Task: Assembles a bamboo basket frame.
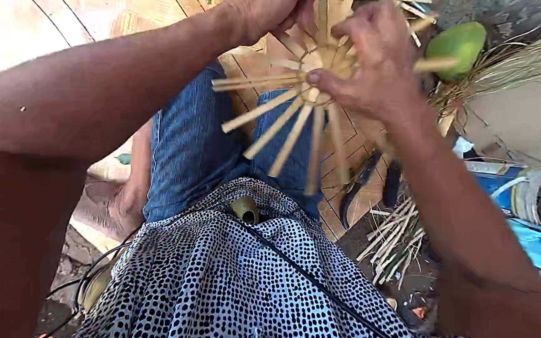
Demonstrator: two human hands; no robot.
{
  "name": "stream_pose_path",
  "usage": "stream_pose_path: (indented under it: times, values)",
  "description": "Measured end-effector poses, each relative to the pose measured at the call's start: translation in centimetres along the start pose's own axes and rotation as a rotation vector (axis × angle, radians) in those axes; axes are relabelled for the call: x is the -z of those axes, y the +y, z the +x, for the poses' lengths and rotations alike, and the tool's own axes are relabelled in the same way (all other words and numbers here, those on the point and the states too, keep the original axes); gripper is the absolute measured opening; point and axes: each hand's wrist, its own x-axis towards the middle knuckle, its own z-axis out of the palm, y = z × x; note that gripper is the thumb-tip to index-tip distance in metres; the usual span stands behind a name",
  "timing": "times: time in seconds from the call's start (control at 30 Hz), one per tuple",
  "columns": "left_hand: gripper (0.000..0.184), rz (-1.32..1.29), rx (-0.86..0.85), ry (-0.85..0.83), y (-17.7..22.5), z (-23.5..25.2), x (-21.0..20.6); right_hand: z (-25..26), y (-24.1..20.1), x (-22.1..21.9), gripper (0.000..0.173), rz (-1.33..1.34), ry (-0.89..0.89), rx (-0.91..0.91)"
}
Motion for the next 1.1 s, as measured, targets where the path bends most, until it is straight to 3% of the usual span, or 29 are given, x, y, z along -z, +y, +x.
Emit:
stream_pose_path:
  times: [0.1, 0.2, 0.23, 0.27, 0.33, 0.37, 0.47, 0.53, 0.63, 0.7, 0.8, 0.9, 0.93, 1.0, 1.1]
  values:
    - [0.013, 0.251, 0.029, -0.229, -1.3, 0.4, -0.5, -3.3, -2.8, -6.1, 0.076, 0.084, 0.015, -0.224]
    - [0.018, 0.397, 0.054, -0.282, -2.7, -2.9, -2.0, -5.4, -3.1, -10.9, 0.071, -0.013, 0.153, -0.244]
    - [0.022, 0.522, 0.236, -0.272, -1.0, -4.3, -2.9, -5.7, -2.9, -11.6, 0.072, -0.047, 0.200, -0.245]
    - [0.030, 0.592, 0.536, -0.326, 1.8, -4.7, -3.6, -5.8, -2.7, -12.0, 0.073, -0.072, 0.241, -0.239]
    - [0.020, 0.555, 0.086, -0.025, -4.4, -7.8, -3.9, -5.5, -2.5, -12.1, 0.072, -0.045, 0.307, -0.192]
    - [0.020, 0.501, 0.001, 0.025, -5.9, -8.5, -3.9, -5.3, -2.5, -12.0, 0.066, 0.009, 0.318, -0.135]
    - [0.017, 0.395, -0.073, 0.183, -6.9, -10.4, -4.8, -4.2, -2.2, -11.7, 0.032, 0.314, 0.274, 0.080]
    - [0.016, 0.329, -0.118, 0.262, -7.1, -11.1, -4.9, -3.4, -1.8, -11.6, 0.019, 0.398, 0.222, 0.164]
    - [0.017, 0.186, -0.207, 0.278, -7.6, -12.1, -4.4, -2.8, -0.8, -11.1, 0.017, 0.363, 0.210, 0.239]
    - [0.012, 0.135, -0.210, 0.283, -7.9, -12.9, -4.2, -2.3, -0.4, -10.6, 0.020, 0.386, 0.206, 0.194]
    - [0.021, 0.083, 0.025, 0.383, -7.3, -13.0, -4.1, -1.2, -0.5, -10.6, 0.025, 0.511, 0.201, -0.017]
    - [0.050, -0.098, 0.347, 0.419, -5.8, -11.1, -3.5, 0.1, -1.2, -11.1, 0.025, 0.559, 0.221, -0.158]
    - [0.051, -0.172, 0.443, 0.407, -5.6, -10.3, -3.1, 0.5, -1.3, -11.2, 0.024, 0.556, 0.211, -0.186]
    - [0.038, -0.269, 0.589, 0.380, -5.5, -9.0, -2.3, 1.0, -1.3, -11.6, 0.024, 0.547, 0.180, -0.224]
    - [0.041, -0.384, 0.670, 0.318, -5.2, -8.3, -1.5, 1.5, -1.2, -11.7, 0.024, 0.535, 0.128, -0.259]
